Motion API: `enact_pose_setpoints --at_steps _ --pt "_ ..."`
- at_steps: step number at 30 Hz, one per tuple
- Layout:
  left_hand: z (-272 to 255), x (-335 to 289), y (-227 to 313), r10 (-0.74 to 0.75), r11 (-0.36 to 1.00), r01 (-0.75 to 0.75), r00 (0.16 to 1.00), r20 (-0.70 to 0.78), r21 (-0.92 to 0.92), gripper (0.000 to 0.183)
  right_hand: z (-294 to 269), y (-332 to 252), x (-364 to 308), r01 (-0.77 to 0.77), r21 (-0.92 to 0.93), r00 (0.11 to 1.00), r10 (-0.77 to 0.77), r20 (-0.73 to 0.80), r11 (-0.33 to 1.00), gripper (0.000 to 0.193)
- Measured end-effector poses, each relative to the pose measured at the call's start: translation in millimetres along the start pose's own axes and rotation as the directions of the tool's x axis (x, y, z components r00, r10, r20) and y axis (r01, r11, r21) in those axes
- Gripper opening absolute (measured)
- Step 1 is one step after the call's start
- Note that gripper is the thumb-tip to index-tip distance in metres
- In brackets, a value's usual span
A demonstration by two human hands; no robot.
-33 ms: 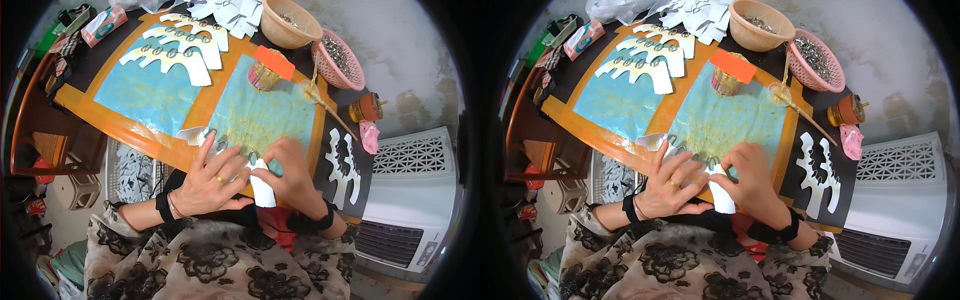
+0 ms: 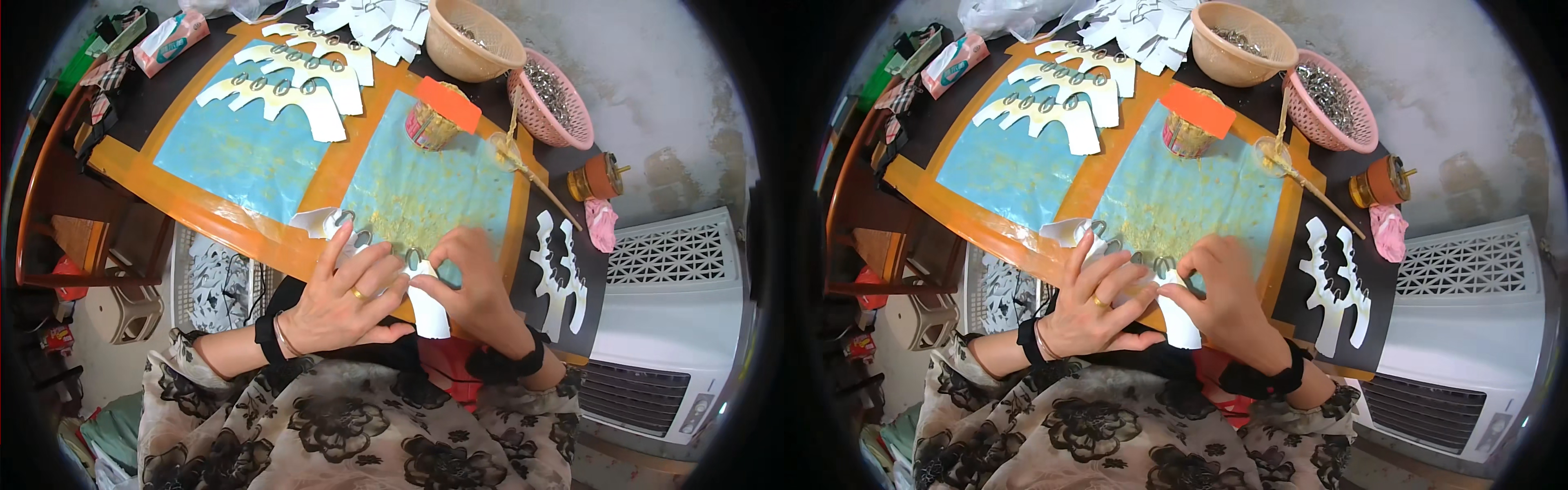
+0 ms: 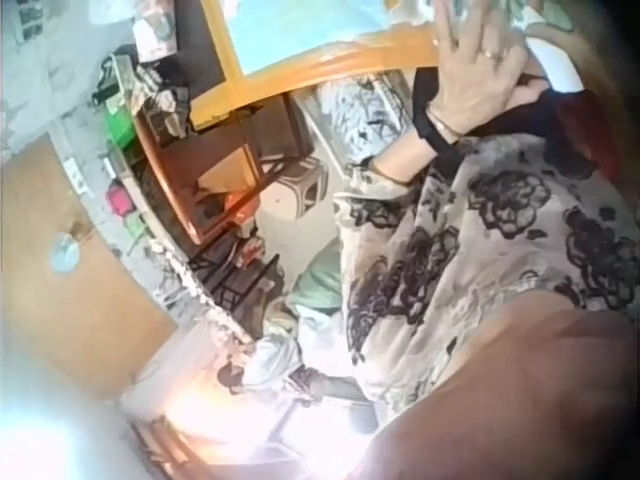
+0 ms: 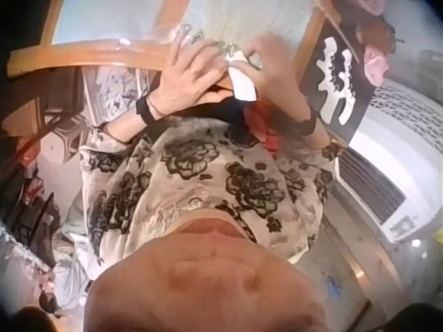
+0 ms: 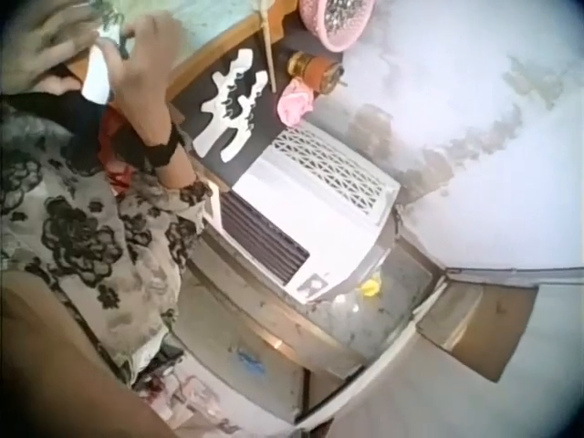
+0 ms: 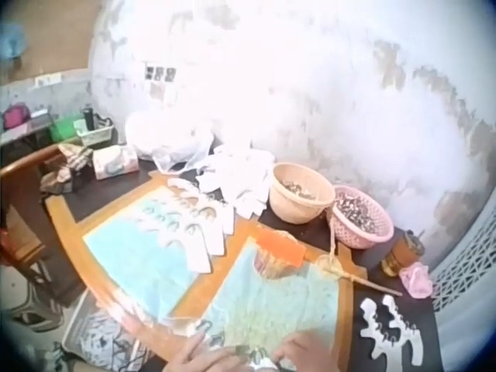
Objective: Applying glue and manually inserting metal rings into white shoe upper components.
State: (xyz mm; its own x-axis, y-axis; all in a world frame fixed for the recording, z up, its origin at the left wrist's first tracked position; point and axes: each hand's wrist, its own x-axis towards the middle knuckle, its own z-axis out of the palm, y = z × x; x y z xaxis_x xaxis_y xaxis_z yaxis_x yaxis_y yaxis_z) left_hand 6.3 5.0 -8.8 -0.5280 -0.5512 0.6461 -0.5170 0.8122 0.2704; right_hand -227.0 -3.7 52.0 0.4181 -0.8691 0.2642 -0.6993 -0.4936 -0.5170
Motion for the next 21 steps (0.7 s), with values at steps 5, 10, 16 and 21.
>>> enact_pose_setpoints --at_steps 5,10,16,21 --pt "6 -11 -3 0.039 0.996 -0.031 0.994 -0.101 0.084 0.051 -3 -21 6 -0.408 0.304 0.910 0.357 0.212 0.861 0.018" --pt "-8 -5 -1 -0.073 0.992 0.049 0.972 -0.222 -0.115 0.059 -5 -25 8 -0.347 0.591 0.915 0.402 0.041 0.728 0.016" --pt "-3 5 18 -0.661 0.098 0.261 0.739 0.133 -0.960 0.065 -12 -42 30 0.033 0.773 0.912 0.297 -0.283 0.633 0.013" --pt "-14 81 23 -0.548 -0.331 0.102 0.789 0.279 -0.938 0.053 -2 -44 35 0.199 0.617 0.850 0.179 -0.495 0.761 0.017"
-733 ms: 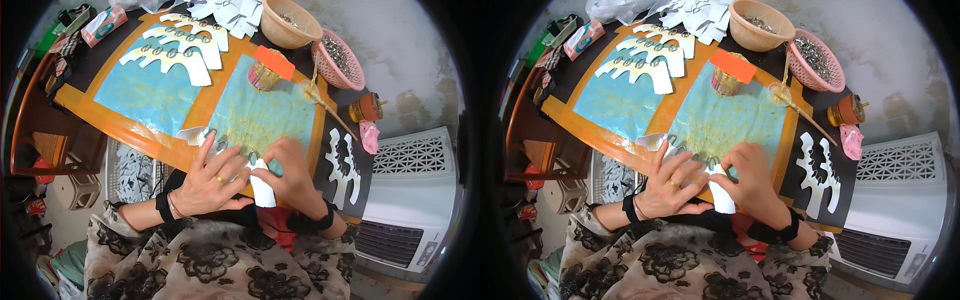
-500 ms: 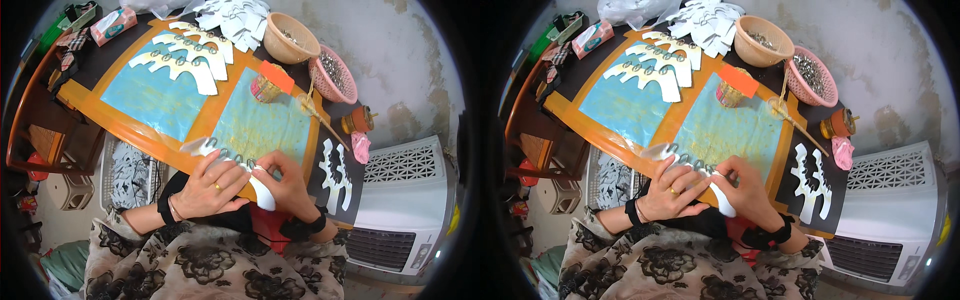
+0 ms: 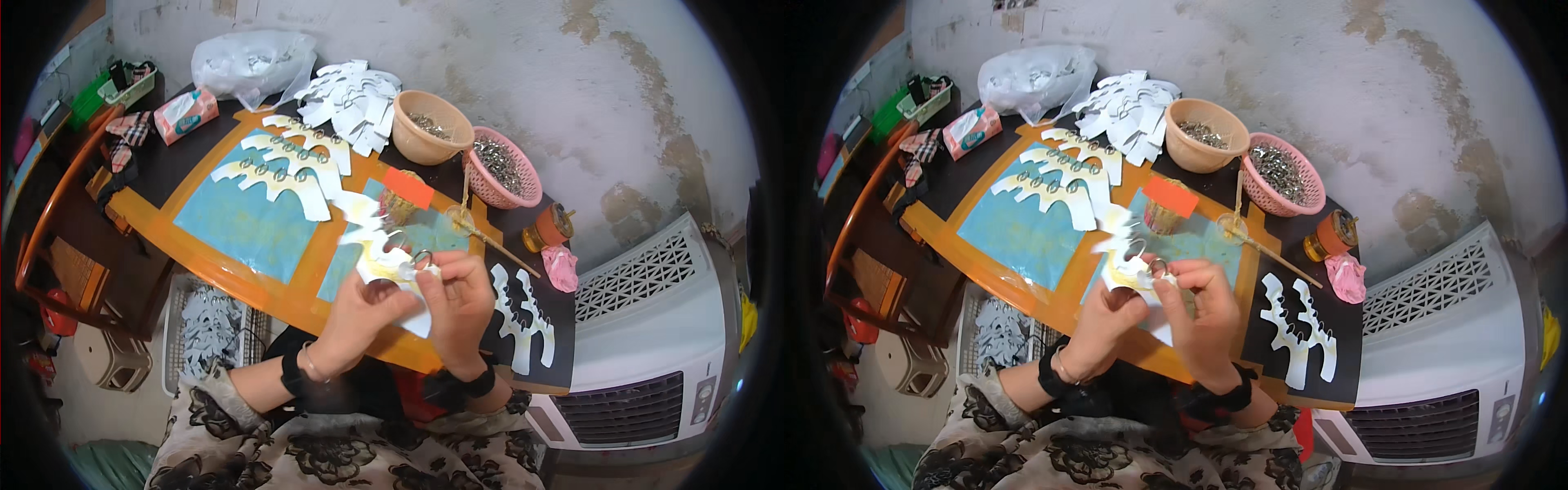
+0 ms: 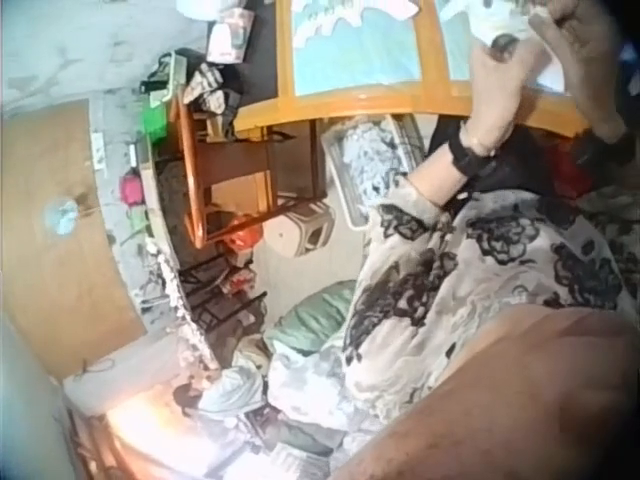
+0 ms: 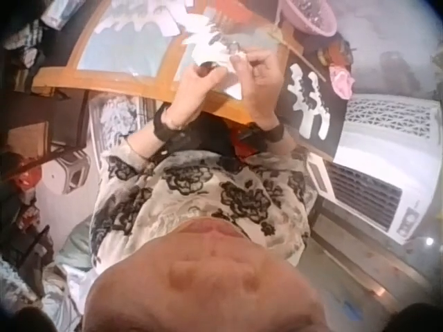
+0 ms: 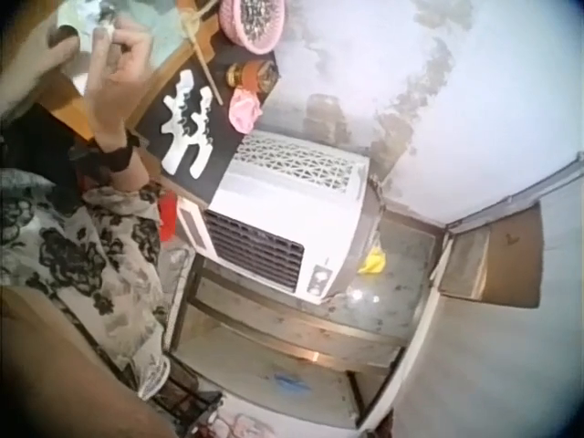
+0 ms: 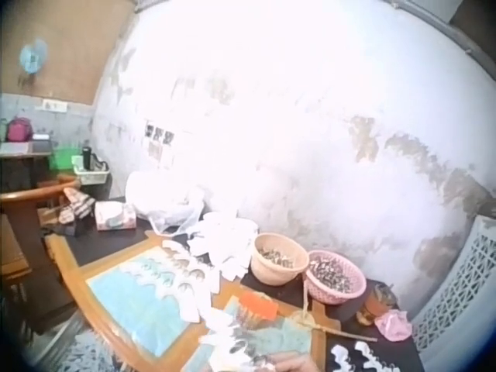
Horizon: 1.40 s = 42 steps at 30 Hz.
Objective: Applying glue and manually inserting metal rings into white shoe upper components.
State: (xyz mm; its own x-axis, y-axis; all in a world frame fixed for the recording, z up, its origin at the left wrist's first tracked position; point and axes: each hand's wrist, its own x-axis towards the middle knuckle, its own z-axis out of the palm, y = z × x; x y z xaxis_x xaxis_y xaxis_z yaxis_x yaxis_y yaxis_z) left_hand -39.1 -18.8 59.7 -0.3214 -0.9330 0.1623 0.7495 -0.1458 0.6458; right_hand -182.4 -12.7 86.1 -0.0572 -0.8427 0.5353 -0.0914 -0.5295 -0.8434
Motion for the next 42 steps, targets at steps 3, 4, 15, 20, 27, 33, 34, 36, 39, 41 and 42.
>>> enact_pose_setpoints --at_steps 3,4,15,20,27,33,34,36,39,41,42 --pt "1 19 -4 0.115 0.989 -0.109 0.991 -0.063 0.097 0.021 -1 -5 -3 0.155 -0.190 0.987 -0.162 -0.018 0.969 0.020" --pt "0 23 -4 0.129 0.981 -0.122 0.991 -0.037 0.152 0.018 -3 -7 -2 0.241 -0.331 0.968 -0.252 0.010 0.912 0.022" --pt "-13 17 -10 -0.330 0.822 0.426 0.897 0.293 -0.379 0.030 -50 15 12 -0.243 0.244 0.962 0.200 0.188 0.939 0.019" --pt "5 19 -6 -0.437 0.830 0.451 0.891 0.122 -0.327 0.019 -51 30 9 -0.512 0.404 0.854 0.396 0.338 0.758 0.014" --pt "-8 33 -15 -0.421 0.901 0.403 0.901 -0.103 -0.162 0.023 -51 30 9 -0.508 0.199 0.855 0.464 0.232 0.838 0.017" --pt "-6 38 -12 -0.426 0.901 0.420 0.904 -0.042 -0.107 0.022 -49 32 9 -0.503 0.295 0.857 0.424 0.294 0.812 0.017" --pt "-11 41 -12 -0.454 0.887 0.448 0.890 -0.034 -0.113 0.022 -50 33 8 -0.505 0.296 0.856 0.428 0.289 0.811 0.017" --pt "-13 46 -11 -0.481 0.872 0.475 0.876 -0.028 -0.120 0.023 -51 39 10 -0.591 0.360 0.805 0.499 0.320 0.722 0.016" --pt "-4 49 -9 -0.464 0.874 0.450 0.885 -0.039 -0.182 0.024 -55 44 9 -0.666 0.441 0.744 0.573 0.344 0.601 0.018" --pt "-1 51 -10 -0.462 0.871 0.432 0.882 -0.093 -0.232 0.025 -55 41 9 -0.652 0.469 0.755 0.566 0.330 0.596 0.021" --pt "-2 52 -11 -0.463 0.871 0.432 0.881 -0.098 -0.236 0.025 -55 40 9 -0.633 0.499 0.768 0.559 0.312 0.592 0.025"
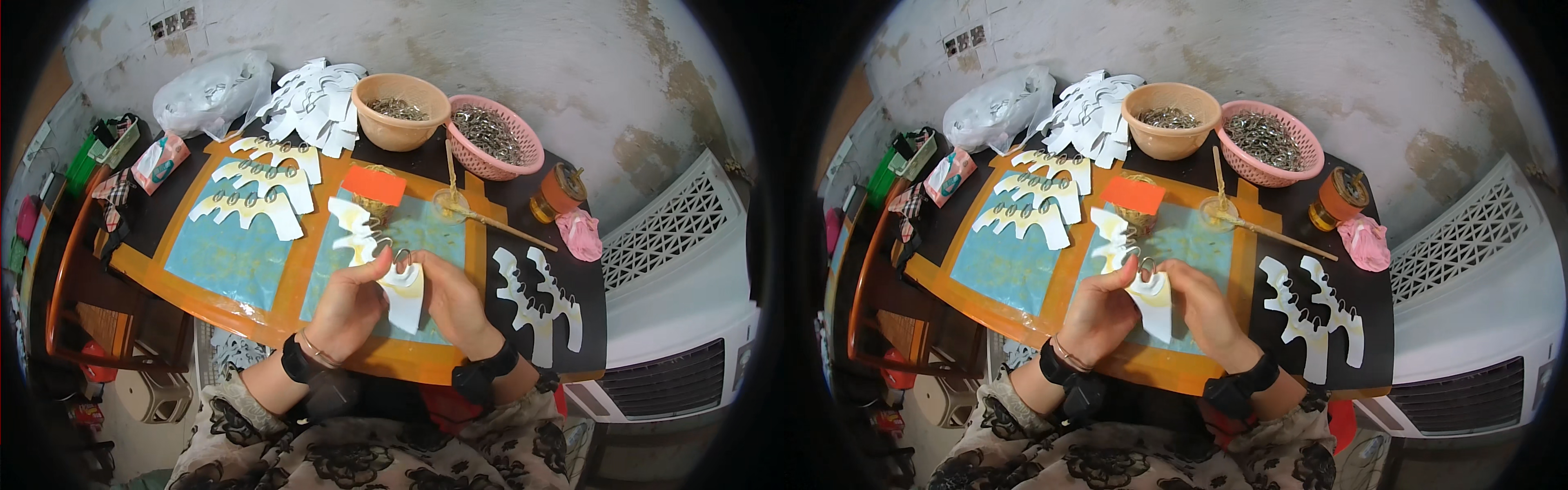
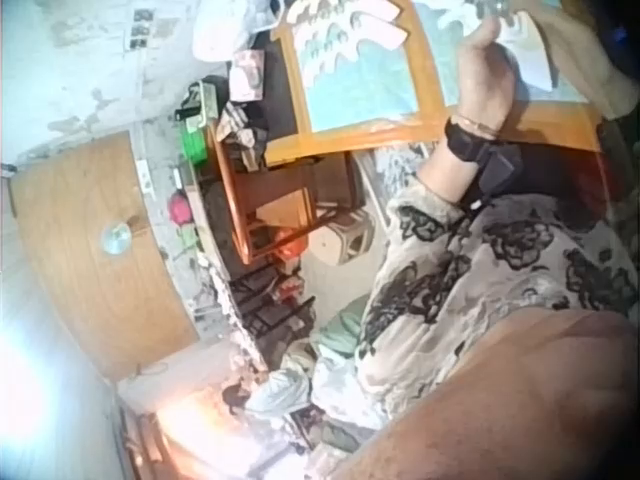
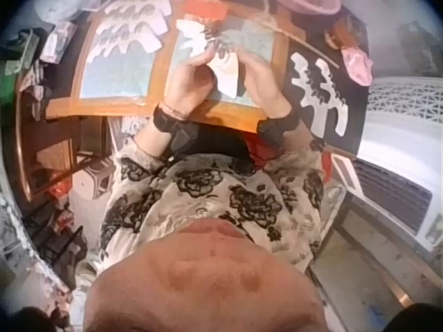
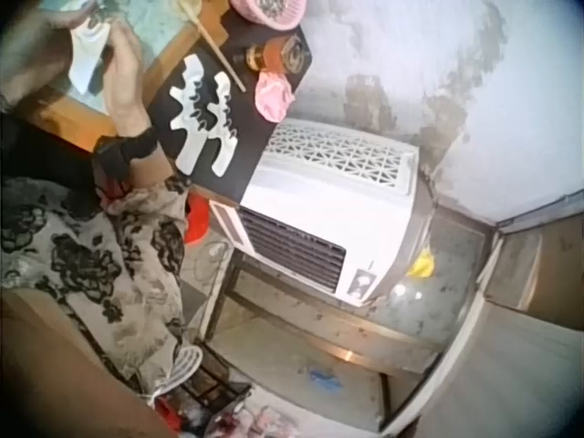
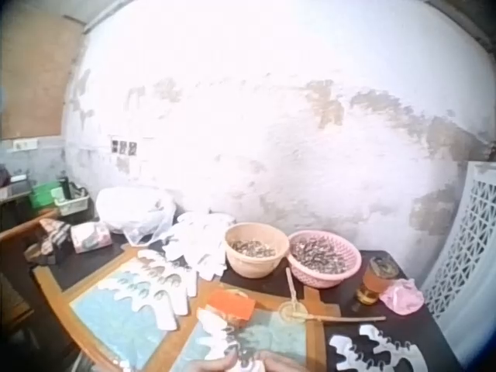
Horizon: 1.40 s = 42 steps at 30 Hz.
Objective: Applying glue and manually inserting metal rings into white shoe upper components.
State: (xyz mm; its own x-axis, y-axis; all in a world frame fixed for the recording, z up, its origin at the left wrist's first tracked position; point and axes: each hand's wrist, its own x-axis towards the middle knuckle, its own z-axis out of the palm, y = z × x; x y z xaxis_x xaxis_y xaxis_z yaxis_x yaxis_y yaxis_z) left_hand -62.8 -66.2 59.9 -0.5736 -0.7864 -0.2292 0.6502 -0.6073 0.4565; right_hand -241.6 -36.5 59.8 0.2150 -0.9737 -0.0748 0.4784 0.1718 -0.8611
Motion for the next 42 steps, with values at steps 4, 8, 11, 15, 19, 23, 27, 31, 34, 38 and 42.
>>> enact_pose_setpoints --at_steps 4,8,11,15,19,23,27,31,34,38,42 --pt "-4 0 -2 0.142 0.984 -0.136 0.989 -0.046 0.115 0.025 8 -5 -1 0.015 -0.075 0.998 -0.010 0.064 0.997 0.022" --pt "-6 -5 -6 0.157 0.954 -0.151 0.988 -0.002 0.258 0.025 3 6 -2 0.151 -0.555 0.988 -0.143 0.058 0.818 0.018" --pt "-15 -8 -7 0.152 0.954 -0.164 0.986 0.066 0.251 0.029 4 5 -4 0.198 -0.531 0.979 -0.191 0.069 0.824 0.016" --pt "-7 -17 1 0.113 0.943 -0.137 0.989 0.093 0.304 0.029 5 8 -3 0.163 -0.527 0.983 -0.185 0.012 0.834 0.015" --pt "-13 -19 3 0.095 0.962 -0.103 0.995 0.042 0.252 0.028 2 17 -2 0.186 -0.543 0.974 -0.228 -0.010 0.819 0.015" --pt "-26 -16 0 0.094 0.955 -0.086 0.996 -0.012 0.283 0.024 5 11 -2 0.313 -0.769 0.934 -0.329 0.141 0.557 0.018" --pt "-31 -14 -6 0.159 0.948 -0.159 0.987 0.022 0.276 0.012 4 6 -5 0.294 -0.750 0.950 -0.269 0.159 0.593 0.017" --pt "-25 -18 -3 0.150 0.942 -0.139 0.989 -0.012 0.306 0.019 5 3 -9 0.308 -0.640 0.951 -0.207 0.230 0.704 0.015" --pt "-19 -22 -1 0.155 0.932 -0.136 0.987 -0.031 0.335 0.019 11 5 -12 0.201 -0.668 0.979 -0.169 0.113 0.716 0.016" --pt "-10 -26 2 0.118 0.946 -0.099 0.992 -0.041 0.309 0.019 7 10 -10 0.201 -0.652 0.976 -0.210 0.065 0.732 0.017" --pt "-19 -24 2 0.073 0.957 -0.058 0.996 -0.044 0.285 0.022 4 7 -10 0.221 -0.675 0.972 -0.219 0.090 0.704 0.017"
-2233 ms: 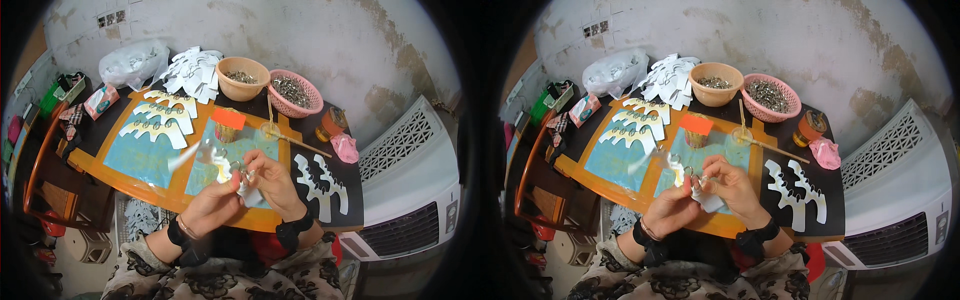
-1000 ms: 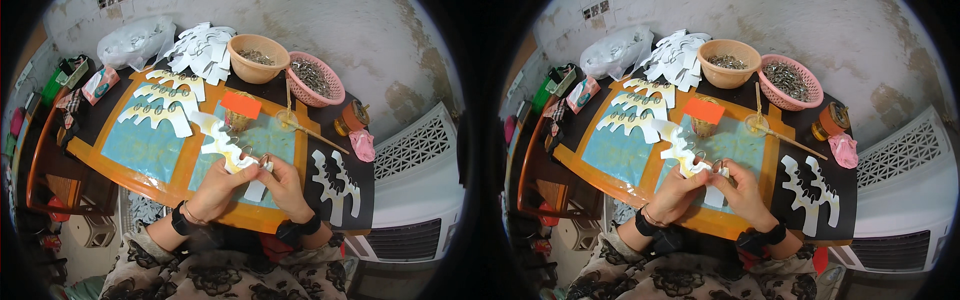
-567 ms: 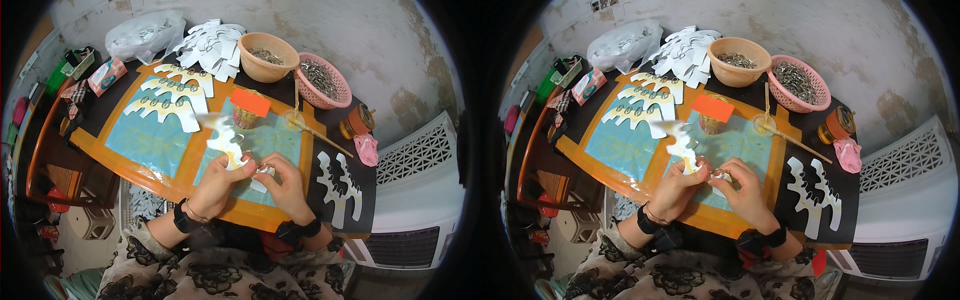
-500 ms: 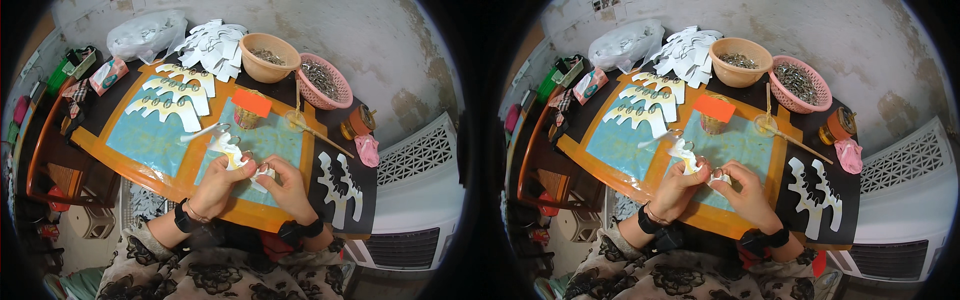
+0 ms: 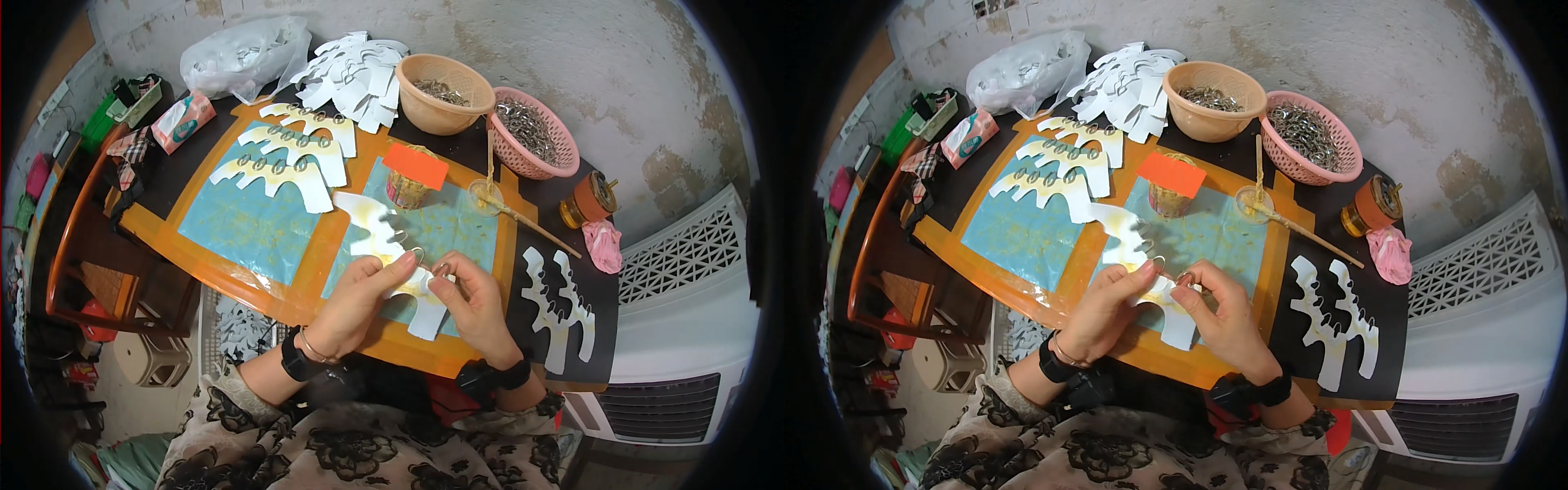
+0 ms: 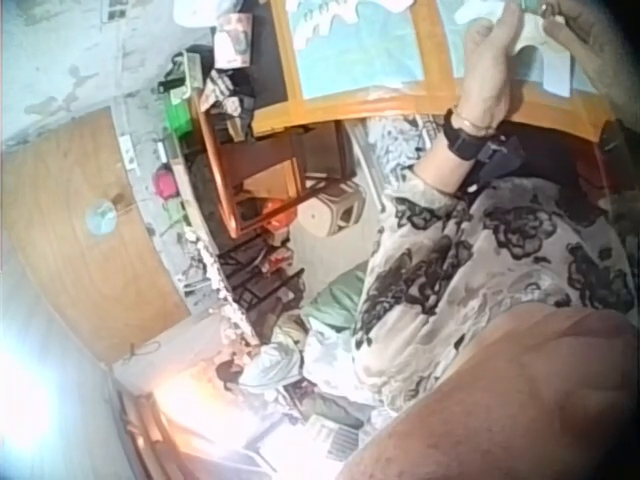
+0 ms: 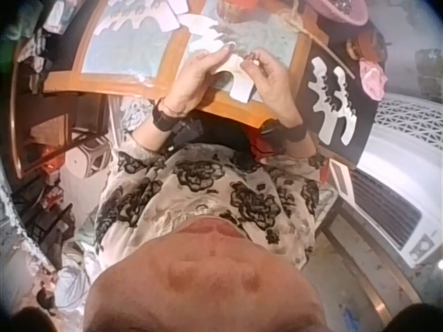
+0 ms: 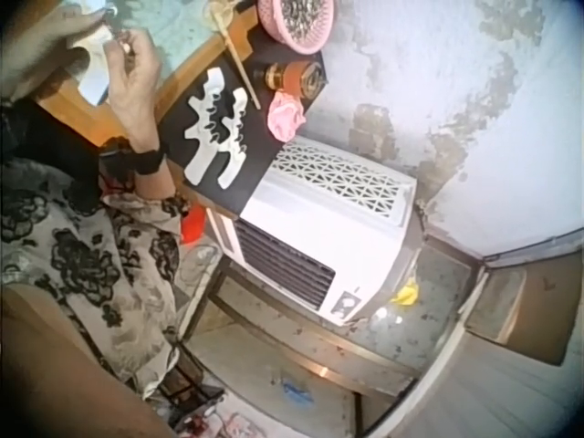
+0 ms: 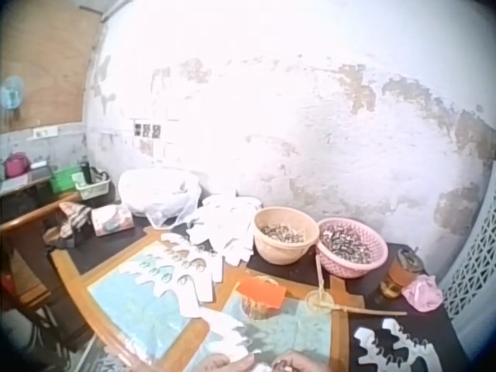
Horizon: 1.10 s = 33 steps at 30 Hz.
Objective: Applying glue and manually inserting metal rings into white shoe upper components.
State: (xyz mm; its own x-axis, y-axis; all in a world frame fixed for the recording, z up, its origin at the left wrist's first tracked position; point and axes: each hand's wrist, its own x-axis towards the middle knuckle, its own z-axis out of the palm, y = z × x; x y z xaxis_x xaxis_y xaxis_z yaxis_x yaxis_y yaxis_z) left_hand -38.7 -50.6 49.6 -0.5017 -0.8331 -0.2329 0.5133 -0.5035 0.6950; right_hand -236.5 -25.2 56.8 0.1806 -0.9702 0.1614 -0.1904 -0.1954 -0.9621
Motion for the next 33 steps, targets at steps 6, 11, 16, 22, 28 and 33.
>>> enact_pose_setpoints --at_steps 6,11,16,22,28,33 --pt "6 -3 -5 0.170 0.967 -0.157 0.984 -0.053 0.203 0.020 3 0 -1 0.011 0.062 1.000 -0.012 0.014 0.998 0.017" --pt "8 -3 -6 0.114 0.971 -0.093 0.990 -0.085 0.218 0.021 5 1 1 -0.004 -0.077 0.999 0.000 -0.047 0.997 0.016" --pt "1 1 -12 0.084 0.986 -0.070 0.993 -0.086 0.154 0.029 4 -2 -4 0.079 -0.197 0.992 -0.097 -0.082 0.977 0.015" --pt "-4 2 -6 0.106 0.994 -0.106 0.991 -0.083 0.005 0.024 -12 2 -3 -0.055 -0.006 0.992 0.056 0.114 0.998 0.019" --pt "2 -16 6 -0.013 0.907 0.009 1.000 0.007 0.422 0.028 -27 0 8 -0.089 0.374 0.995 0.062 0.084 0.923 0.044" --pt "10 -22 8 -0.130 0.846 0.028 0.979 0.154 0.532 0.021 -13 -10 14 -0.075 0.080 0.997 0.074 0.016 0.994 0.023"
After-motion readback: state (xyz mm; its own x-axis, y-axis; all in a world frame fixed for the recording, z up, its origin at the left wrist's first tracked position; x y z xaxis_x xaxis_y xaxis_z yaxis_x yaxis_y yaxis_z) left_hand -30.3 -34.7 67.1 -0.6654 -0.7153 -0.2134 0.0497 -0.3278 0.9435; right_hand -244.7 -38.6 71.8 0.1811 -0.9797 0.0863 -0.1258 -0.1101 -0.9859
